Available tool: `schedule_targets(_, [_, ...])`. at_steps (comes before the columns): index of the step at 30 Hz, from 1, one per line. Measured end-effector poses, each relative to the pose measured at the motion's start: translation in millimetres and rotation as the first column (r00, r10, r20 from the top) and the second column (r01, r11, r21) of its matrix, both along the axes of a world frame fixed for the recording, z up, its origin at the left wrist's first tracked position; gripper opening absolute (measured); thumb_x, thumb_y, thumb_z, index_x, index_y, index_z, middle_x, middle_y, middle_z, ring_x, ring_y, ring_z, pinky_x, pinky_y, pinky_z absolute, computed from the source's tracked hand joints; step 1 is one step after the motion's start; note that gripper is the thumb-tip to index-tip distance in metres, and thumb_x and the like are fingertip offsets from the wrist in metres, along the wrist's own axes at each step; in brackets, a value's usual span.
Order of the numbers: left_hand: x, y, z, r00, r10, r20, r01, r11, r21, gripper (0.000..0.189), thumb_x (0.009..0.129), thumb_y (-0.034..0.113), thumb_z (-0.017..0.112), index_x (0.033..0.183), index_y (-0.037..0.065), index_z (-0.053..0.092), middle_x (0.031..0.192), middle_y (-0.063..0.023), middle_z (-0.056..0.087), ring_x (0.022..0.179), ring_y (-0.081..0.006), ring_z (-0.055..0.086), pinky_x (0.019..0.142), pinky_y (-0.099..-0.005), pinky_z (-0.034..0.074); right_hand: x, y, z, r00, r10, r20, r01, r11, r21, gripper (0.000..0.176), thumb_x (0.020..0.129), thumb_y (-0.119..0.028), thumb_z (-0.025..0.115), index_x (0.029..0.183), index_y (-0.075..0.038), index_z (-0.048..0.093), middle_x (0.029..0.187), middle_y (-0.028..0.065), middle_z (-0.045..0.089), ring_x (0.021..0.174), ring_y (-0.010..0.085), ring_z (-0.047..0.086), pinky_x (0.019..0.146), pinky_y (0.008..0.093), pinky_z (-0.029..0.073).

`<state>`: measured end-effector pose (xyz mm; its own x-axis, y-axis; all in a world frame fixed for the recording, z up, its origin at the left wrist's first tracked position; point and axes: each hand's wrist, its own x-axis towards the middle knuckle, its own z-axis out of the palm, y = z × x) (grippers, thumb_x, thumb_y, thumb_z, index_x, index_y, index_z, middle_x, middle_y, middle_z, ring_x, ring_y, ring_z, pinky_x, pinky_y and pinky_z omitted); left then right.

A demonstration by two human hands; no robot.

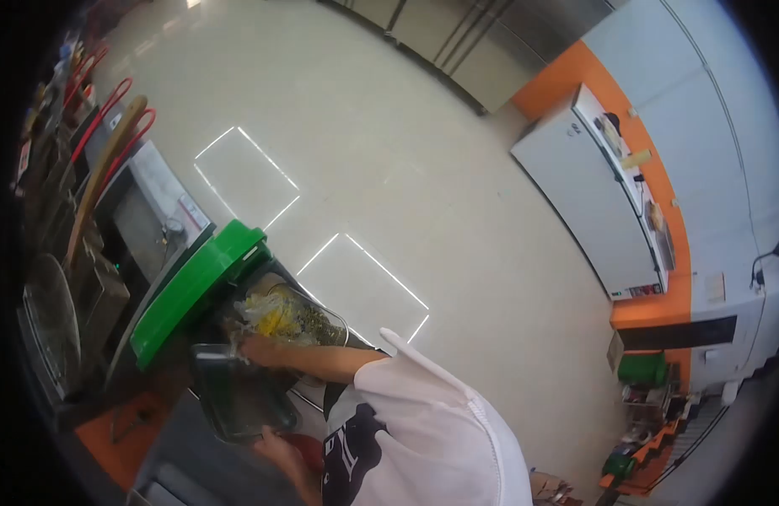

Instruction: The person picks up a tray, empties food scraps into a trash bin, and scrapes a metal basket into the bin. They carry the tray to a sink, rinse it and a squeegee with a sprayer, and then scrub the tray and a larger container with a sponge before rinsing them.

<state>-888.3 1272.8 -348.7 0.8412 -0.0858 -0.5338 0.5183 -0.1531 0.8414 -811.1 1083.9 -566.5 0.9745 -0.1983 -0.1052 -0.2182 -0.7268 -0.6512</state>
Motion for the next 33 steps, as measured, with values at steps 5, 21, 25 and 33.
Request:
schedule_targets(5, [-2.1,-3.7,16.5,0.998,-0.035,0.050,0.029,0.992,0.120,0.055,0.089,0.001,0.048,0.140,-0.013,0.035,0.140,-0.0268,0.049,0.122,-0.0321,0.056,0.104,-0.0401,0.046,2.7,6.6,60.4,0.892,-0.440,0.102,0.443,0.896,-0.011,0.037,0.077,-0.008,0.070,0.114,-0.006,0.068,0.106,0.0244,0.068,0.099,0.0435,0.067,0.089,0.0482,0.055])
schedule_targets(21, [-7.3,13.1,-21.3,0.966,0.204,0.162,-0.232,0.955,0.185,0.023,0.085,0.008,0.063,0.089,-0.014,0.069,0.095,-0.0112,0.069,0.078,-0.0210,0.060,0.073,-0.0388,0.052,-28.1,-18.5,27.3,0.729,-0.648,-0.220,0.662,0.587,0.466,0.032,0.088,-0.017,0.058,0.112,0.000,0.069,0.104,0.0219,0.072,0.095,0.0364,0.070,0.085,0.0471,0.055])
schedule_targets(25, [-2.1,-12.3,-19.0,0.924,0.328,0.194,-0.355,0.926,0.126,0.030,0.083,0.006,0.064,0.108,-0.010,0.064,0.108,-0.0126,0.069,0.097,-0.0236,0.063,0.088,-0.0360,0.049,-67.0,1.3,114.3,0.887,-0.459,0.060,0.365,0.774,0.518,0.031,0.087,-0.006,0.062,0.116,0.000,0.072,0.108,0.0238,0.070,0.095,0.0375,0.069,0.086,0.0409,0.054])
schedule_targets(33, [-8.1,-14.1,-30.8,0.968,0.158,0.196,-0.183,0.976,0.115,0.039,0.081,0.000,0.058,0.119,-0.006,0.056,0.116,-0.0143,0.063,0.106,-0.0231,0.061,0.095,-0.0330,0.047,-50.7,14.4,99.6,0.936,-0.333,0.114,0.259,0.870,0.419,0.014,0.087,-0.005,0.068,0.096,-0.001,0.077,0.094,0.0196,0.069,0.083,0.0369,0.068,0.077,0.0420,0.055])
